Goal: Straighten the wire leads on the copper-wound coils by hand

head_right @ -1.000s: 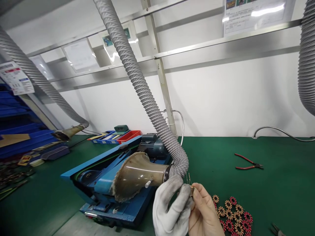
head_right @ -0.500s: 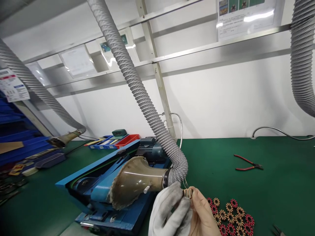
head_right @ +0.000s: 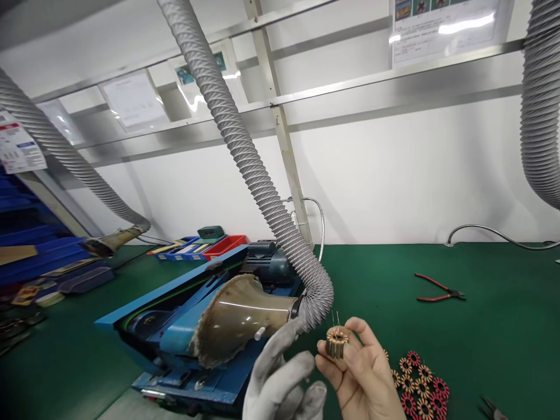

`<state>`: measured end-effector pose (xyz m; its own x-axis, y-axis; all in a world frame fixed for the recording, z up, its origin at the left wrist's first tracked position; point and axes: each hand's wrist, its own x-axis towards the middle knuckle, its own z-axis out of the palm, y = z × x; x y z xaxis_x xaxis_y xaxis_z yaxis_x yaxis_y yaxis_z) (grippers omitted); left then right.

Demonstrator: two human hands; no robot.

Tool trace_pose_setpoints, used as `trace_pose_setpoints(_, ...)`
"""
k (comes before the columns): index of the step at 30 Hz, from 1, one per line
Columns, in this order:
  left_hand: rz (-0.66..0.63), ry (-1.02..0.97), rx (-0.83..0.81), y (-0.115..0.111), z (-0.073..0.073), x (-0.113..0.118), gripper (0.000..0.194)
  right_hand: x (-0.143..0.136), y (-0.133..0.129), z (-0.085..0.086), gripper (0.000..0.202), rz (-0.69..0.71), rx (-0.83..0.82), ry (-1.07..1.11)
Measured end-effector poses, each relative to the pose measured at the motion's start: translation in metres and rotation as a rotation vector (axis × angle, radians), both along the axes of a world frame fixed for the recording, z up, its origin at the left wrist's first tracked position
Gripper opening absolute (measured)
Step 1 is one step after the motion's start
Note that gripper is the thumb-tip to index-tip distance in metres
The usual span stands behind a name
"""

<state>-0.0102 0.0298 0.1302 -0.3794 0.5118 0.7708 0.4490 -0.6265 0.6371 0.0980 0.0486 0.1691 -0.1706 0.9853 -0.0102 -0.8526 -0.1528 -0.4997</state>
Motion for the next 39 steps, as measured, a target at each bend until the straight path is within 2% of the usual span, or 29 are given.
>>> trace_pose_setpoints(3, 0.035, 0.108, 0.14, 0.008, 0.01, -0.01, 0.042, 0.003, 0.001, 0.004, 0.041, -0.137, 0.143, -0.188)
trace_pose_setpoints(5, 0.013, 0.195, 0.103, 0.013, 0.016, -0.015, 0.067, 0.005, 0.002, 0.003, 0.036, -0.277, 0.255, -0.399)
trace_pose_setpoints(7, -0.01, 0.266, 0.044, 0.015, 0.02, -0.016, 0.079, 0.009, 0.003, -0.001, 0.035, -0.404, 0.349, -0.619)
trace_pose_setpoints(10, -0.059, 0.383, -0.034, 0.013, 0.023, -0.014, 0.067, 0.018, 0.003, -0.007, 0.046, -0.457, 0.422, -0.84)
trace_pose_setpoints(14, -0.152, 0.661, -0.188, 0.01, 0.023, -0.013, 0.043, 0.035, 0.009, -0.012, 0.058, -0.243, 0.604, -1.035)
trace_pose_setpoints(16, -0.162, 0.718, -0.199, 0.009, 0.023, -0.014, 0.032, 0.04, 0.013, -0.014, 0.068, -0.148, 0.66, -1.071)
trace_pose_setpoints(19, -0.197, 0.691, -0.15, 0.009, 0.027, -0.019, 0.023, 0.04, 0.015, -0.016, 0.074, -0.1, 0.634, -1.046)
trace_pose_setpoints(22, -0.243, 0.601, -0.126, 0.009, 0.034, -0.024, 0.02, 0.034, 0.014, -0.012, 0.055, -0.034, 0.477, -0.87)
trace_pose_setpoints(25, -0.212, 0.403, -0.123, 0.009, 0.038, -0.025, 0.02, 0.027, 0.012, -0.005, 0.044, 0.016, 0.327, -0.603)
trace_pose_setpoints(27, -0.2, 0.227, -0.132, 0.01, 0.036, -0.023, 0.021, 0.024, 0.011, 0.0, 0.041, 0.045, 0.308, -0.466)
trace_pose_setpoints(30, -0.217, -0.03, -0.254, 0.01, 0.03, -0.019, 0.018, 0.02, 0.01, 0.005, 0.043, 0.113, 0.255, -0.355)
trace_pose_setpoints(32, -0.284, -0.106, -0.372, 0.011, 0.029, -0.018, 0.038, 0.018, 0.009, 0.006, 0.043, 0.163, 0.227, -0.312)
trace_pose_setpoints(34, -0.427, -0.086, -0.477, 0.012, 0.033, -0.017, 0.05, 0.016, 0.008, 0.004, 0.047, 0.196, 0.205, -0.296)
trace_pose_setpoints(37, -0.667, -0.126, -0.582, 0.015, 0.039, -0.015, 0.028, 0.017, 0.007, 0.0, 0.051, 0.219, 0.18, -0.331)
trace_pose_setpoints(39, -0.739, -0.263, -0.544, 0.018, 0.042, -0.011, 0.016, 0.019, 0.008, -0.003, 0.05, 0.211, 0.19, -0.37)
